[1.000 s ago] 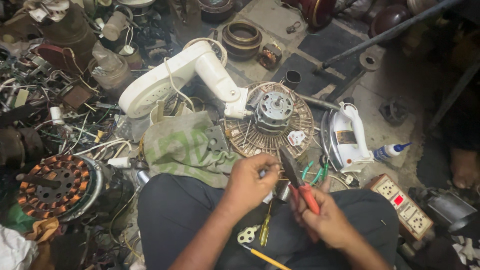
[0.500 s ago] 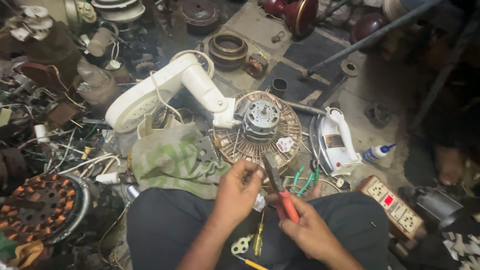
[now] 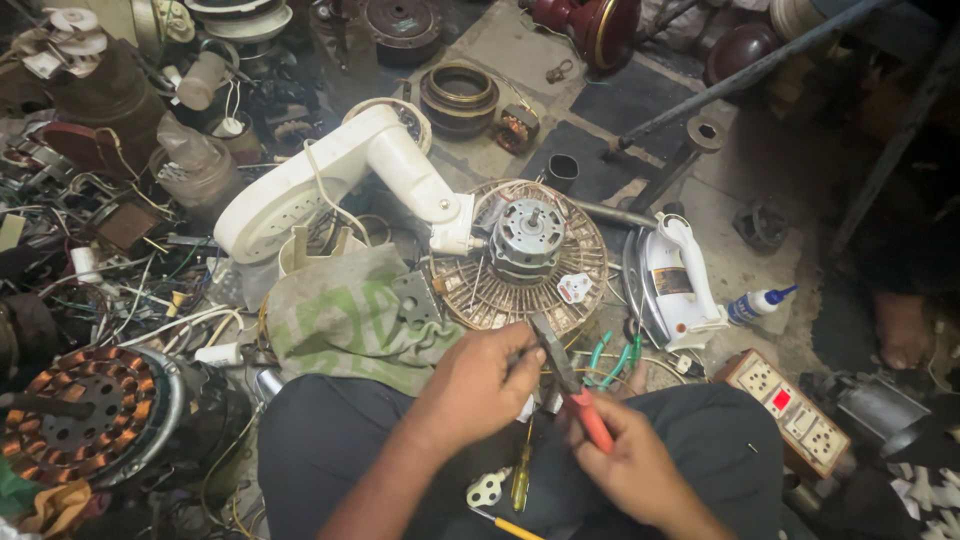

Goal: The person is repairing a small electric motor, likely from a fan or similar appliance. They use pliers and a screwdriver to strip wires, connect them to a small white plastic component, and secure the connections.

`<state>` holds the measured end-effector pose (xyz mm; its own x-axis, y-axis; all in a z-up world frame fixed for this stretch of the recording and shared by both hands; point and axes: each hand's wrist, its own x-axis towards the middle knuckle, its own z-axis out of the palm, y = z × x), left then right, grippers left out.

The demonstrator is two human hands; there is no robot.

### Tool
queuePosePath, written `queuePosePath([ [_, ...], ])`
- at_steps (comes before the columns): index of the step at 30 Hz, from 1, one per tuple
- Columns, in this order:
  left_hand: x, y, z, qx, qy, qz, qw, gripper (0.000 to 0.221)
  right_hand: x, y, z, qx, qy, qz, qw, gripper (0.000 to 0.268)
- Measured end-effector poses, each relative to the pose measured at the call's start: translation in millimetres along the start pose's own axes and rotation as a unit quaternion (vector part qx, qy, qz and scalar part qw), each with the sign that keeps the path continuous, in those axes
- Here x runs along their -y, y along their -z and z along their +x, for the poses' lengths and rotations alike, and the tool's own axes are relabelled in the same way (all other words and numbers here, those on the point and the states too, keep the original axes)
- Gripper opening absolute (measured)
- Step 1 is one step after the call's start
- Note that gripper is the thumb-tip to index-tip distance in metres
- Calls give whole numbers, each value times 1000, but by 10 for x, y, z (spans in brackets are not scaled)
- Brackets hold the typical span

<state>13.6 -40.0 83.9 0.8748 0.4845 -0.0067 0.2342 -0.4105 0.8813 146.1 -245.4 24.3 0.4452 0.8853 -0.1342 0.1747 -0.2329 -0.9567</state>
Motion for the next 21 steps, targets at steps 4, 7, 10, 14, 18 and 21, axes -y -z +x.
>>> queuePosePath([
  [4,217,17,92,117,-75,-234,962,18,-18,191,0,122,-104,185,969,10],
  [7,372,29,119,188,-46,-331,924,19,-4,225,-24,200,-142,312,918,13],
  [10,471,68,115,222,8,-415,882,20,12,200,-80,234,-152,478,833,46],
  [14,503,30,82,110,17,-329,938,23,21,264,-77,108,-85,418,898,31],
  [18,464,-140,103,-26,-40,-243,969,21,64,296,17,-1,-102,142,985,57],
  [21,441,-286,143,-67,19,-351,934,11,172,182,29,-38,-14,-23,999,66],
])
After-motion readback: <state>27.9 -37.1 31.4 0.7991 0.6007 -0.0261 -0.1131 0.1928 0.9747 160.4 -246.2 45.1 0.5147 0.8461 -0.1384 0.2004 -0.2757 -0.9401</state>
